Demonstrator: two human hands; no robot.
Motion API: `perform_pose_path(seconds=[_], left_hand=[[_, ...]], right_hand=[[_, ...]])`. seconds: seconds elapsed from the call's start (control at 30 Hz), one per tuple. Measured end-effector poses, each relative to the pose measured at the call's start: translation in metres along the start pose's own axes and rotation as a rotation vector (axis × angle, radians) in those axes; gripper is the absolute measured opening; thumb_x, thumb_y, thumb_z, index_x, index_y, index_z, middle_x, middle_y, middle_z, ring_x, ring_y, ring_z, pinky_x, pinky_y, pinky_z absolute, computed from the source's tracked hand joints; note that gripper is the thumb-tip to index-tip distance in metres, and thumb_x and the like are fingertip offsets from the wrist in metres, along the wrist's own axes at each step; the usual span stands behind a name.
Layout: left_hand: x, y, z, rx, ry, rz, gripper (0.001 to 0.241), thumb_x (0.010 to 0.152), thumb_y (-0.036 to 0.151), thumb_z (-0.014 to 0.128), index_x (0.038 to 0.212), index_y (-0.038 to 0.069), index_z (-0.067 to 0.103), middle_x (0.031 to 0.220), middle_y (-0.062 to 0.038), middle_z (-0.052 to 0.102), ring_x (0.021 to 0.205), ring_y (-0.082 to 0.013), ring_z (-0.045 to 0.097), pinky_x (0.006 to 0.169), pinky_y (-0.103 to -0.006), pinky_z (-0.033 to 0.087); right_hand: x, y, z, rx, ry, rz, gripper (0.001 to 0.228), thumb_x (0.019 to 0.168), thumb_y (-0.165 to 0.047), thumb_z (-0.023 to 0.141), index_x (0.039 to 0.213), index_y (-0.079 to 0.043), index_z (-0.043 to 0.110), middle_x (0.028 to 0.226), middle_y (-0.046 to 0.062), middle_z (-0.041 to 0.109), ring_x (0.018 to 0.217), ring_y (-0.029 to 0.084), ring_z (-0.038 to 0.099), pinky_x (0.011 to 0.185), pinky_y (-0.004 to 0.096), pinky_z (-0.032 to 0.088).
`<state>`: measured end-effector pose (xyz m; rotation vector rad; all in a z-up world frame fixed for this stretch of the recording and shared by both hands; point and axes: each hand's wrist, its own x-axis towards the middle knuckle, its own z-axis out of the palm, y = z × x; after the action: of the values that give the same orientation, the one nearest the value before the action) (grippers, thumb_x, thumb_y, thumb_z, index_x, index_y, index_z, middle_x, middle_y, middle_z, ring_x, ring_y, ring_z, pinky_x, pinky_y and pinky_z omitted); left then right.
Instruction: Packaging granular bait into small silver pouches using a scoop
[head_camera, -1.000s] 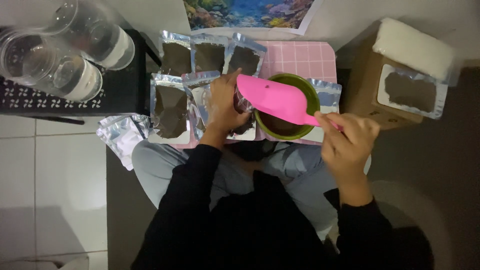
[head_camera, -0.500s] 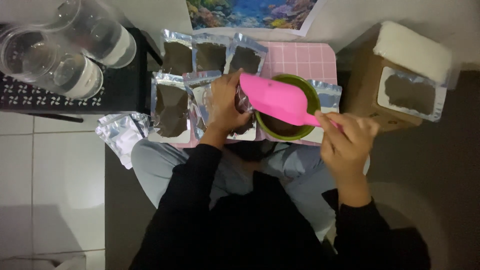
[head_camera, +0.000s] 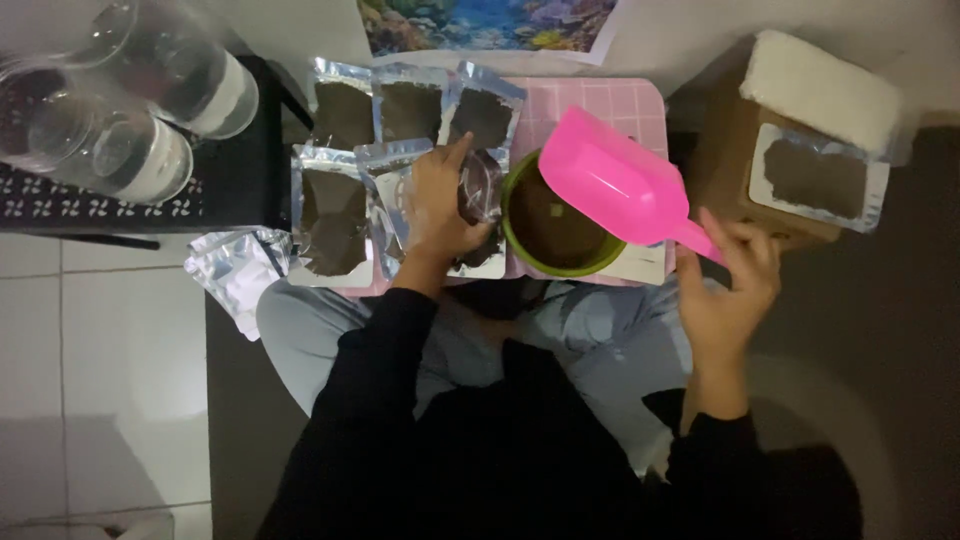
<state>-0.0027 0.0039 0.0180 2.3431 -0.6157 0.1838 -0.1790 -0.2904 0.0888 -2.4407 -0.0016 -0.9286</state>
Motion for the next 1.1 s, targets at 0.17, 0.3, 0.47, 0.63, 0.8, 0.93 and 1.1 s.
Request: perform_pose_path(seconds=[0.17,0.3,0.47,0.63,0.8,0.93,1.1], left_hand=[[0.001,0.001,0.002,-0.021,0.024,-0.004,0.105,0.045,0.034,0.091,0.142,0.006,0.059,0.112,-0.019,0.069,0.105,-0.0403,0.067,0.099,-0.0467,0.048],[0.001,-0.005,0.009,-0.062,0.043,0.017,0.107,0.044,0.036,0.09,0.142,0.005,0.058,0.111,-0.02,0.068,0.104,-0.0414,0.067,0.099,-0.048,0.048],[-0.003,-0.008,0.014,-0.163,0.149,0.058,0.098,0.054,0.032,0.086,0.142,0.002,0.057,0.114,-0.023,0.064,0.108,-0.0467,0.062,0.101,-0.0534,0.044],[-0.004,-0.009,0.024,-0.392,0.357,0.089,0.083,0.073,0.045,0.079,0.143,0.007,0.055,0.119,-0.019,0.061,0.113,-0.0423,0.061,0.104,-0.0484,0.044],[-0.002,0.029,-0.009,-0.702,0.421,0.137,0.074,0.086,0.034,0.084,0.145,0.008,0.048,0.13,-0.017,0.056,0.124,-0.0343,0.057,0.114,-0.0504,0.04],[0.007,0.047,-0.044,-0.617,0.399,0.21,0.073,0.09,0.008,0.079,0.149,0.012,0.035,0.134,-0.013,0.057,0.117,-0.0276,0.065,0.104,-0.0389,0.056],[-0.005,0.065,-0.062,-0.992,0.351,0.057,0.064,0.101,0.025,0.072,0.15,0.018,0.032,0.133,-0.012,0.056,0.127,-0.0275,0.056,0.111,-0.0414,0.045]], right_hand=[[-0.004,0.006,-0.009,-0.135,-0.08,-0.098,0.036,0.092,-0.006,0.086,0.127,-0.009,0.081,0.103,0.015,0.064,0.094,0.039,0.059,0.091,0.05,0.04],[0.008,0.0,-0.007,-0.185,-0.159,-0.213,0.029,0.092,-0.013,0.086,0.121,-0.014,0.083,0.102,0.009,0.065,0.086,0.034,0.061,0.085,0.045,0.045],[0.005,0.018,0.008,-0.302,-0.341,-0.082,0.024,0.095,-0.035,0.079,0.116,-0.023,0.081,0.098,0.003,0.071,0.09,0.032,0.068,0.086,0.047,0.043],[0.024,-0.006,0.006,-0.433,-0.323,-0.066,0.033,0.09,-0.035,0.082,0.117,-0.015,0.08,0.114,0.01,0.073,0.104,0.038,0.067,0.093,0.055,0.041],[0.032,-0.038,0.026,0.064,-0.033,-0.161,0.031,0.096,-0.016,0.079,0.125,-0.007,0.074,0.133,0.02,0.062,0.124,0.045,0.055,0.107,0.056,0.034],[0.034,-0.103,0.052,0.296,-0.337,-0.086,0.037,0.095,-0.011,0.07,0.131,-0.002,0.065,0.135,0.015,0.063,0.121,0.032,0.059,0.109,0.047,0.047],[0.017,-0.115,0.1,0.585,-0.528,-0.056,0.094,0.095,-0.039,0.075,0.161,0.0,0.021,0.168,0.025,0.03,0.155,0.041,0.038,0.123,0.048,0.038]])
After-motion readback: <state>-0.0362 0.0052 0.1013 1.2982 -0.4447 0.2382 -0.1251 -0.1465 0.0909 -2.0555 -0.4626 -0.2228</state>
